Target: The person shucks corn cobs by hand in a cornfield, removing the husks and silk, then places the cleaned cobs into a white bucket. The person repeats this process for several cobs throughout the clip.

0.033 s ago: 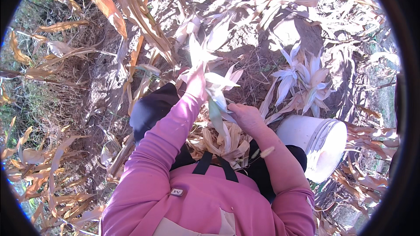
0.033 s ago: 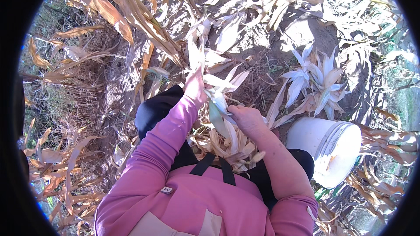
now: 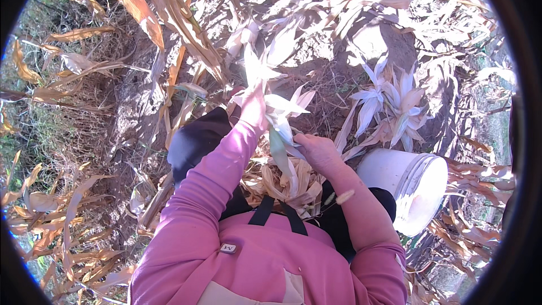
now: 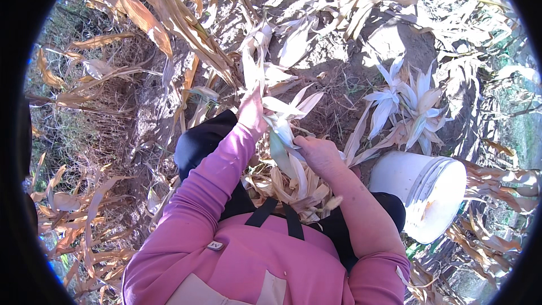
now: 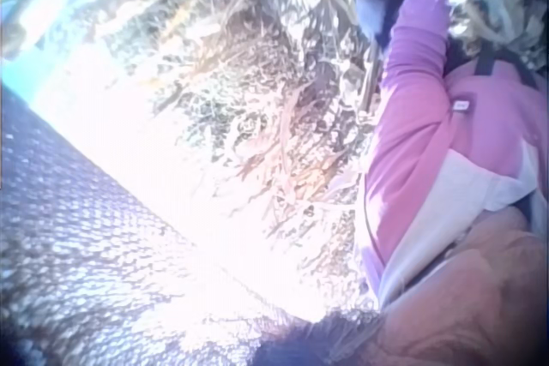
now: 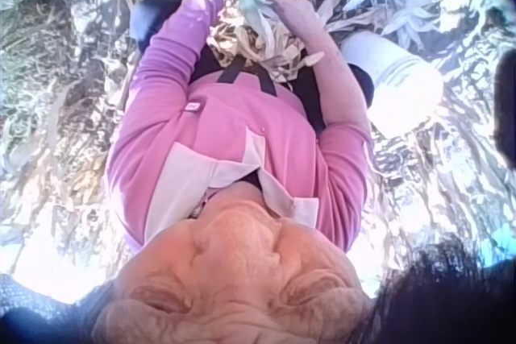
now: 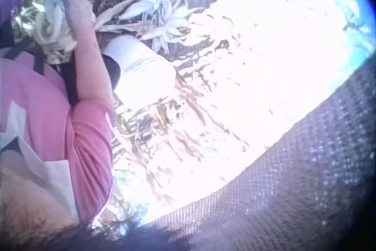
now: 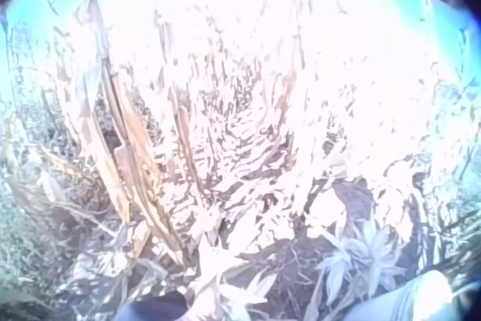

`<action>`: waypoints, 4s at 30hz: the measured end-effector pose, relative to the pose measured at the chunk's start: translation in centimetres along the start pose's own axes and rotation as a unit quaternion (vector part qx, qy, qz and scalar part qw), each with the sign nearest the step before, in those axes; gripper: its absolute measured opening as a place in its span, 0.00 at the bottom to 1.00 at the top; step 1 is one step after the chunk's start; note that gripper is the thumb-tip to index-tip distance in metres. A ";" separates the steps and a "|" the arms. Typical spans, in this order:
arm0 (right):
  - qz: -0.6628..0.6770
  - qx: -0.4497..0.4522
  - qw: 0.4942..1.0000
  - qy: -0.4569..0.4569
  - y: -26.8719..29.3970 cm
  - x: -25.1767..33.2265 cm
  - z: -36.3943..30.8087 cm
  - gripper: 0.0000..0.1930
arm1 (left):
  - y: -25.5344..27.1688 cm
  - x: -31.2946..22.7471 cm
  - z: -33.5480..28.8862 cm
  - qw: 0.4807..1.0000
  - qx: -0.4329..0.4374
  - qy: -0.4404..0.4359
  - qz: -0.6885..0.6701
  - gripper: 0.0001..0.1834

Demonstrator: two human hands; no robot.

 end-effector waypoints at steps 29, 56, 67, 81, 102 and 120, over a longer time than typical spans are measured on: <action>0.174 -0.015 0.976 -0.130 2.8 -5.5 0.1 0.22 | -2.7 -23.3 -10.0 0.765 0.044 -0.552 0.329 0.12; 0.101 0.116 0.981 -0.119 -0.5 -4.1 -1.5 0.22 | 33.0 -27.6 -14.8 0.430 -0.161 0.048 0.887 0.16; 0.080 0.110 0.985 -0.102 -1.5 -5.1 -1.5 0.22 | 31.1 -25.3 -7.8 0.740 -0.018 -0.026 0.672 0.24; 0.069 0.149 0.985 -0.052 -1.9 -2.2 -1.7 0.22 | 3.3 -11.4 -14.7 0.472 0.091 -0.344 0.807 0.22; 0.033 0.211 0.977 0.028 -4.7 1.7 -2.0 0.22 | 6.5 -14.8 -11.8 0.528 0.000 -0.317 0.788 0.18; 0.037 0.223 0.974 0.021 -5.3 1.7 -1.8 0.23 | 6.2 -15.4 -11.9 0.526 -0.010 -0.325 0.786 0.18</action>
Point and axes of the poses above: each hand's wrist, its own z-axis towards the middle knuckle, its own y-axis out of the back of the hand, x = y × z, the point moved 8 cm from there along z, towards the middle knuckle, and after that the axes turned 4 degrees about -z, right-handed, at the moved point
